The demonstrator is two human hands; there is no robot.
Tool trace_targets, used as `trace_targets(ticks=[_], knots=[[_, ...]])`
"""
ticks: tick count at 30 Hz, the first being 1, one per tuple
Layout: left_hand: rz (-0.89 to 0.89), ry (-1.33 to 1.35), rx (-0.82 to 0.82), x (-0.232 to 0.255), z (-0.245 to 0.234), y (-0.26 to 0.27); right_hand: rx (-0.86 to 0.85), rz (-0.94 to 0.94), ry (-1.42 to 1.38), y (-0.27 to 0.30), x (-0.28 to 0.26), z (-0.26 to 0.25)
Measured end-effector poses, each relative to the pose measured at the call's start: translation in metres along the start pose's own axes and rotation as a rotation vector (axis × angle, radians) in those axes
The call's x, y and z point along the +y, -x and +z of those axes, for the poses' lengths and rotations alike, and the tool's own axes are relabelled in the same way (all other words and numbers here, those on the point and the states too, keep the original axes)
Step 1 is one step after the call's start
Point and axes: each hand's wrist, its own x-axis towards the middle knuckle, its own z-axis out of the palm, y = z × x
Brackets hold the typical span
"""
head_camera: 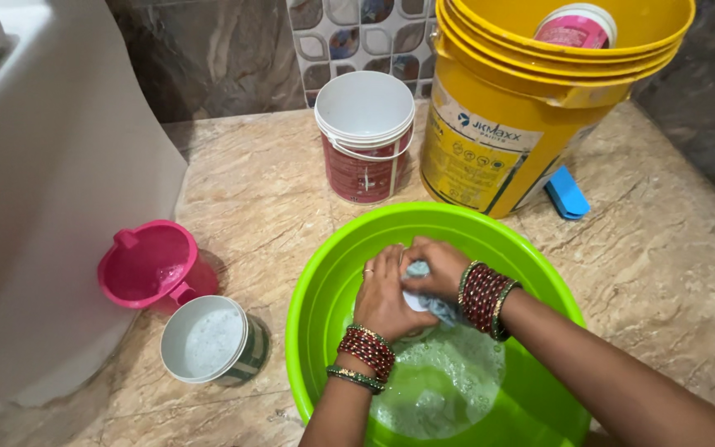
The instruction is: The person cleans various plastic containers and lids in a wash basin using a cloth and soapy water, wiping the inside and outside of each item before setting them aside.
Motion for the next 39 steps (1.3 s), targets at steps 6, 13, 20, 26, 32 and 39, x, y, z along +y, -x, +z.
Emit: trace_targets(ticks=[6,13,20,26,32,39], knots=[[-0.155,0.039,-0.077,0.004,-0.003,0.001,-0.152,0.056,-0.082,-0.003,-0.002,-0.028],[-0.169,0.076,-0.033,0.008,-0.004,0.0,0.102,0.068,-0.388,-0.014,-0.039,-0.14],[-0.182,0.09,-0.034,0.006,-0.001,0.002,0.46,-0.046,0.275,0.012,-0.122,-0.164],[-0.175,0.087,-0.02,0.005,-0.001,0.003,0.532,0.088,0.193,0.012,-0.129,-0.178],[-0.118,0.035,0.013,0.004,0.001,0.001,0.012,0.307,0.434,0.015,-0.141,-0.19],[-0.088,0.017,0.037,-0.001,0.008,0.005,0.093,0.405,0.431,0.024,-0.157,-0.206]])
